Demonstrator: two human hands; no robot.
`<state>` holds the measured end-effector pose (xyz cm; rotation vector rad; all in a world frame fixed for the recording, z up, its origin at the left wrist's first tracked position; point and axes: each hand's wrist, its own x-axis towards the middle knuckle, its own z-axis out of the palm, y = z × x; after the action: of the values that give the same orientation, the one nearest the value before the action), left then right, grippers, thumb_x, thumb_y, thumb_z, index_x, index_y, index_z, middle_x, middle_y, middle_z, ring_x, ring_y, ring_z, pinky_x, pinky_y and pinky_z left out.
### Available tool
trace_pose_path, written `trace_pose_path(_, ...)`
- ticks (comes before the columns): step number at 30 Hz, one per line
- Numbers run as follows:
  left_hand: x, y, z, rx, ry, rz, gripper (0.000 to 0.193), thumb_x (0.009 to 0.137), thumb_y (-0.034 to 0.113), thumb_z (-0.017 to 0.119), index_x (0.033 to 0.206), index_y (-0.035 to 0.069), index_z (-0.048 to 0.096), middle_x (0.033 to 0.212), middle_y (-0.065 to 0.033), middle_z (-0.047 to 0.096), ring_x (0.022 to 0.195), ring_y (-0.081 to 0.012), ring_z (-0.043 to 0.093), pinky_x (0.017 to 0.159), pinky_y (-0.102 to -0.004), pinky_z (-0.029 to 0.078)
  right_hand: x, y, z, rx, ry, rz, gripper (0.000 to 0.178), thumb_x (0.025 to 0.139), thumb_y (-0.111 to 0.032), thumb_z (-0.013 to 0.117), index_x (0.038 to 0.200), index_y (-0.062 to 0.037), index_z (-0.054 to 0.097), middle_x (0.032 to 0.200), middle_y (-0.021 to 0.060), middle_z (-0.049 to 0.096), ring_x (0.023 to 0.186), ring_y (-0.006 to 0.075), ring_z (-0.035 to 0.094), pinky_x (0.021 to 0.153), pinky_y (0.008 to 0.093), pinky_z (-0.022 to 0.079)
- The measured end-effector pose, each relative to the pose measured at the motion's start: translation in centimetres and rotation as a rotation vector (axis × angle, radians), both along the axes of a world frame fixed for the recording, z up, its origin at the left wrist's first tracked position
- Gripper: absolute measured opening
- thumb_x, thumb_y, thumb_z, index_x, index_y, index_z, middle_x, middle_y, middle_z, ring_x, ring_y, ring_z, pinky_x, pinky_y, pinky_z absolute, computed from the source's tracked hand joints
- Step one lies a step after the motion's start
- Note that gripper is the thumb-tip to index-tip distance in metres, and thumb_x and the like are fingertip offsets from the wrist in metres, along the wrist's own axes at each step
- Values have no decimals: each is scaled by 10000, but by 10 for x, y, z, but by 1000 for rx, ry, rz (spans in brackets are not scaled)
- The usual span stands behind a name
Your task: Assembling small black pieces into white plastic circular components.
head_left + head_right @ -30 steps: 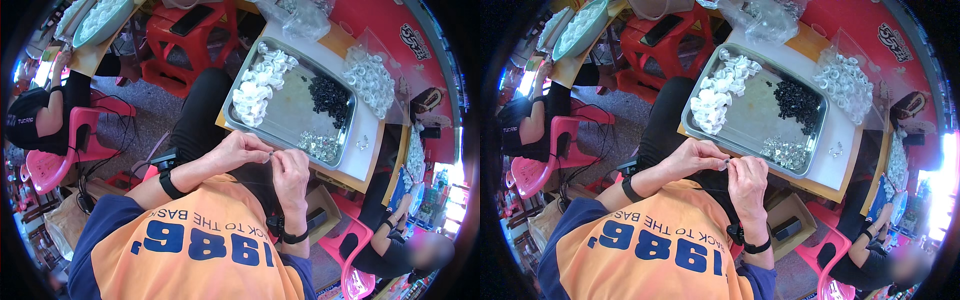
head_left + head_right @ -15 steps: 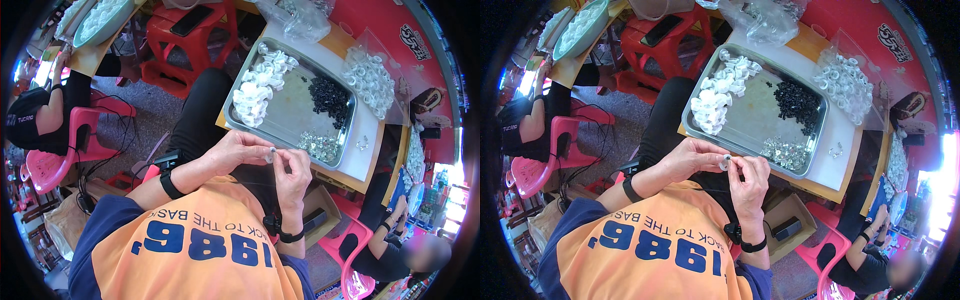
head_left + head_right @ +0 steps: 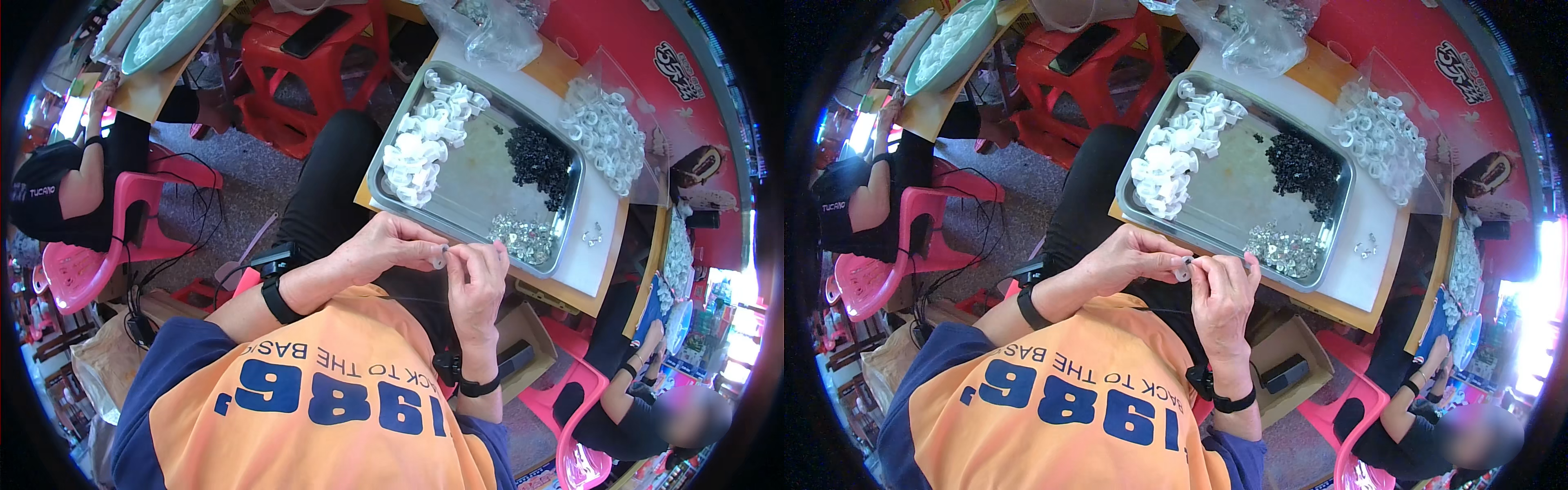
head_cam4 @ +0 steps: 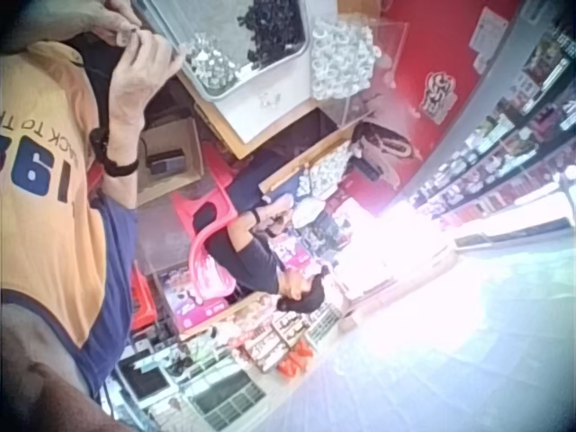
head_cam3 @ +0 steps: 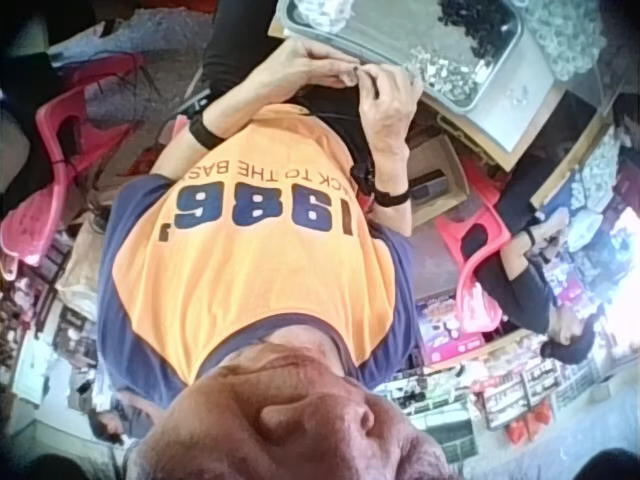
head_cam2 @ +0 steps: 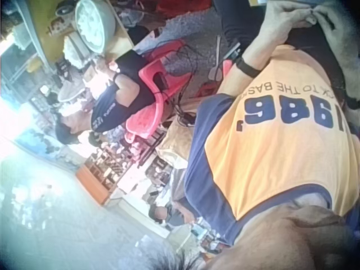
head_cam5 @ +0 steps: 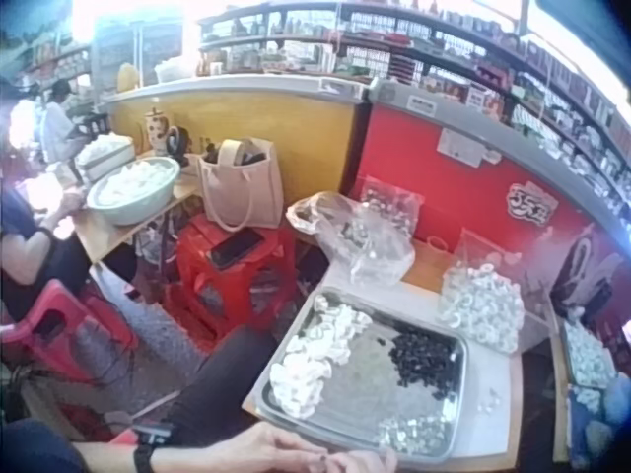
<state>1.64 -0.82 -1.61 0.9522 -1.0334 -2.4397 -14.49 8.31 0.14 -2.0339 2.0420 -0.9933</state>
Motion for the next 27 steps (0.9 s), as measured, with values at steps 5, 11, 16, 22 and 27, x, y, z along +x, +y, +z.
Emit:
trace_pose_path(5,-3,2,3,12,25,-1,256,897,119,671,1113,-19,675,1007,-114,698,869,-149,682,818,-284,577,12,4,3,142,-434,-181,90,824,-69,702,870,-61,625,814,34,593,808,216,591,958,417,392)
trace_pose_path(11,-1,2,5,68,47,59,260,904,119,661,1121,-24,668,1024,-112,694,919,-155,676,836,-293,572,10,-2,2,-10,-215,-81,81,831,-57,700,865,-53,627,793,48,577,750,234,555,886,393,423)
trace_pose_path(16,1,2,3,194,117,81,245,912,112,647,1112,-27,666,1027,-114,692,933,-164,676,852,-308,573,16,1,5,128,-522,-199,92,827,-51,703,865,-41,621,818,67,569,742,245,534,866,371,424)
trace_pose_path(22,-1,4,-1,312,179,96,236,912,104,643,1102,-34,666,1030,-112,690,936,-158,674,864,-309,573,12,5,3,43,-284,-146,92,827,-37,695,869,-42,614,853,64,576,805,259,544,861,371,424)
trace_pose_path(27,-3,10,6,-114,90,70,247,913,105,643,1108,-46,660,1022,-109,686,930,-153,666,902,-304,554,13,6,4,-33,-78,-140,98,827,-35,692,872,-41,605,853,62,576,811,262,544,858,372,421)
